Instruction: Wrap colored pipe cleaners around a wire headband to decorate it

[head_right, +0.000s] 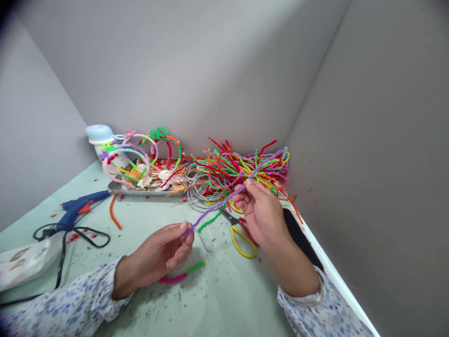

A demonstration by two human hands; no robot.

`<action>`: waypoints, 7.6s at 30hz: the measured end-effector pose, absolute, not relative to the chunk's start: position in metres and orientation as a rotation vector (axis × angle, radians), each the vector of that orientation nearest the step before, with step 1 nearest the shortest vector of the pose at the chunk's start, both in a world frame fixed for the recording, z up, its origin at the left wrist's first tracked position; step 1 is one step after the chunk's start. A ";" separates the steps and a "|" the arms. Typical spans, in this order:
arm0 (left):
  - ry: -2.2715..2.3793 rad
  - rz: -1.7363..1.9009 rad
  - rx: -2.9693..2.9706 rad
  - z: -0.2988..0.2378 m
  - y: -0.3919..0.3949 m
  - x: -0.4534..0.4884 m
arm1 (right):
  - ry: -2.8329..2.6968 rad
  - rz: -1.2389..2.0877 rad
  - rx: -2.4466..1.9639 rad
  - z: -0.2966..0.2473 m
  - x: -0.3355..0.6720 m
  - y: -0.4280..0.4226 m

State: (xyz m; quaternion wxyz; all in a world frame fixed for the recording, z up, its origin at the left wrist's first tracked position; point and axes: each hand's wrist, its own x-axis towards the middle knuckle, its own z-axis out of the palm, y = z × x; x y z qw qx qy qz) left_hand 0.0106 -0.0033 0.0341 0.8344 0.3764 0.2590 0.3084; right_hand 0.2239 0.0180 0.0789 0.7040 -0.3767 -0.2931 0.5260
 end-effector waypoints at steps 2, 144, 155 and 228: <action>0.555 0.658 0.829 0.034 -0.003 0.011 | -0.651 1.165 -0.841 0.078 0.224 0.018; 0.584 0.880 0.803 0.019 0.044 -0.010 | -1.107 1.918 -0.924 0.010 0.156 -0.008; 0.537 0.837 0.741 0.020 0.045 -0.014 | -1.025 2.026 -0.871 0.009 0.157 -0.010; 0.995 1.017 1.697 0.028 0.021 -0.006 | -1.101 1.512 -1.098 0.008 0.153 -0.003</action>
